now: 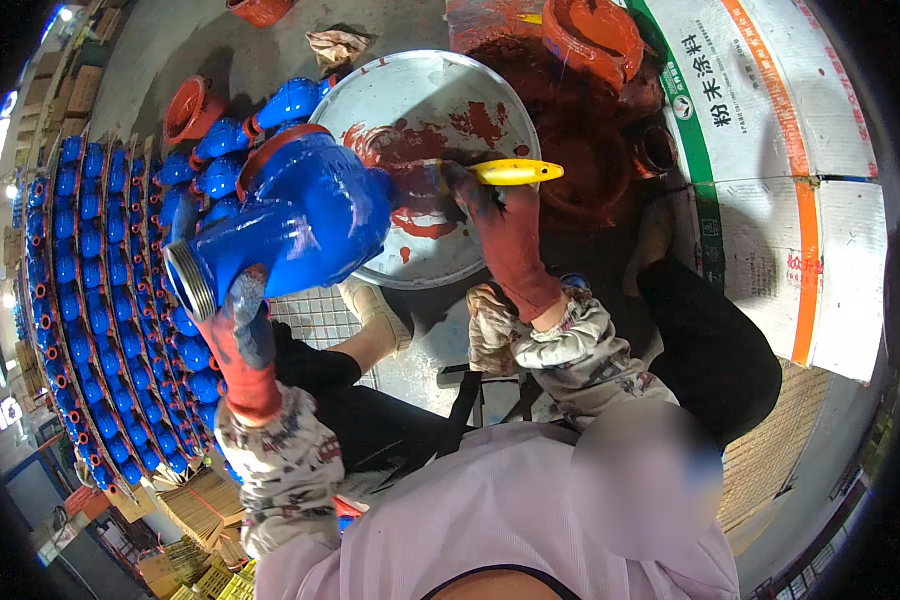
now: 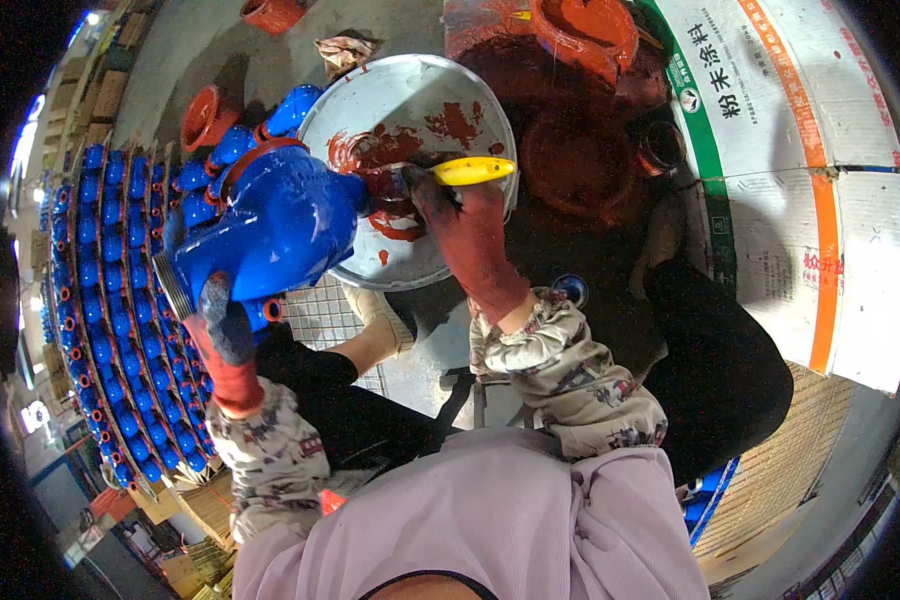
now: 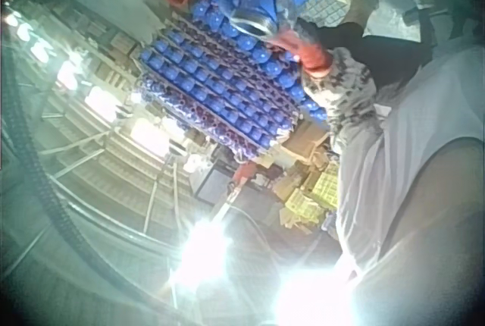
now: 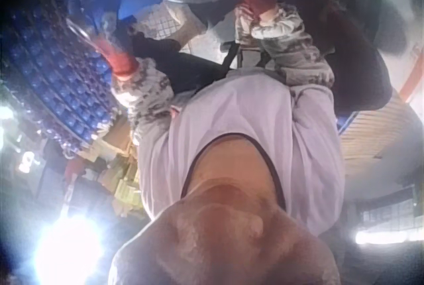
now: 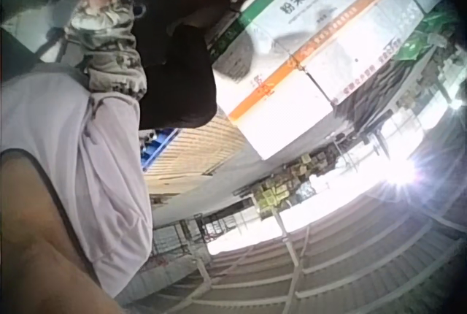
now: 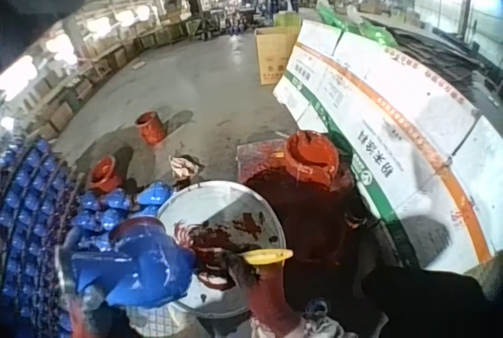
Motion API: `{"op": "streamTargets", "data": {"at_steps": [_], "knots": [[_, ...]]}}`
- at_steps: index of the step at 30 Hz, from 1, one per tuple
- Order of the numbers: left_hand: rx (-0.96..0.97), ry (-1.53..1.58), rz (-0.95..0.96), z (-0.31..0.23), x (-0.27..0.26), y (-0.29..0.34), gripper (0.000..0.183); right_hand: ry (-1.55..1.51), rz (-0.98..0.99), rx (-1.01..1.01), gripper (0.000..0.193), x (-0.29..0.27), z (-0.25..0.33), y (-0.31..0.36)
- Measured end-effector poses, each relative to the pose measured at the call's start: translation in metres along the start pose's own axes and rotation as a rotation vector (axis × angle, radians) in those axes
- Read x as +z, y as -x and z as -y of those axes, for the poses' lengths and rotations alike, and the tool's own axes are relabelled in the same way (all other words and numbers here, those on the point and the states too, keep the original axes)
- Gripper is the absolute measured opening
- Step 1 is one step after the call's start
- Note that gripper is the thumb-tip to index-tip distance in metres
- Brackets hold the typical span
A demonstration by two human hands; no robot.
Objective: The person wipes pipe casings with a rag, dips a paintbrush into paint, and applies paint to the edges of the casings before placing them down.
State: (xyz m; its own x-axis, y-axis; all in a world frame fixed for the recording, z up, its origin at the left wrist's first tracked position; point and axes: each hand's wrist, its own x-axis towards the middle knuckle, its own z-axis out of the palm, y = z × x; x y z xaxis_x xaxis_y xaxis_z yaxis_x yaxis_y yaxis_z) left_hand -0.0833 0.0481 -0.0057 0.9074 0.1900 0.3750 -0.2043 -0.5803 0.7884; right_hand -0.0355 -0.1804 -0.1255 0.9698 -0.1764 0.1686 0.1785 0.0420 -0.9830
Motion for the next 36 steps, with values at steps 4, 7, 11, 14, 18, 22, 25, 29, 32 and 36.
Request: {"op": "streamTargets", "data": {"at_steps": [4,7,11,14,18,22,25,29,32,36], "knots": [[-0.137,0.106,0.102,0.027,-0.007,-0.02,0.063,0.053,0.024,0.056,0.014,-0.002,-0.007,-0.007],[-0.115,0.355,0.021,0.016,0.018,-0.039,0.056,0.028,0.017,0.049,0.015,0.0,-0.013,-0.008],[-0.26,0.607,-0.057,0.022,0.017,-0.049,0.044,0.002,-0.031,-0.025,0.014,0.012,-0.002,-0.008],[-0.407,0.79,-0.128,0.031,0.022,-0.06,0.04,0.142,-0.016,-0.059,0.014,0.015,-0.006,-0.009],[-0.238,0.785,-0.058,0.054,0.016,-0.073,0.032,0.13,-0.084,-0.073,0.015,0.023,-0.006,-0.007],[-0.389,1.153,0.05,0.05,0.008,-0.078,0.028,0.141,-0.143,-0.136,0.013,0.028,-0.001,-0.004],[-0.342,1.143,0.1,0.07,-0.005,-0.087,0.027,0.071,-0.145,-0.115,0.014,0.035,0.001,0.0],[-0.417,1.237,0.343,0.083,-0.013,-0.102,0.033,-0.038,-0.193,-0.083,0.018,0.038,-0.002,0.004],[-0.409,1.073,0.274,0.075,-0.005,-0.102,0.035,0.072,-0.192,-0.129,0.022,0.036,-0.013,0.006],[-0.266,0.901,0.29,0.078,0.0,-0.104,0.04,0.055,-0.203,-0.134,0.024,0.038,-0.019,0.012]]}}
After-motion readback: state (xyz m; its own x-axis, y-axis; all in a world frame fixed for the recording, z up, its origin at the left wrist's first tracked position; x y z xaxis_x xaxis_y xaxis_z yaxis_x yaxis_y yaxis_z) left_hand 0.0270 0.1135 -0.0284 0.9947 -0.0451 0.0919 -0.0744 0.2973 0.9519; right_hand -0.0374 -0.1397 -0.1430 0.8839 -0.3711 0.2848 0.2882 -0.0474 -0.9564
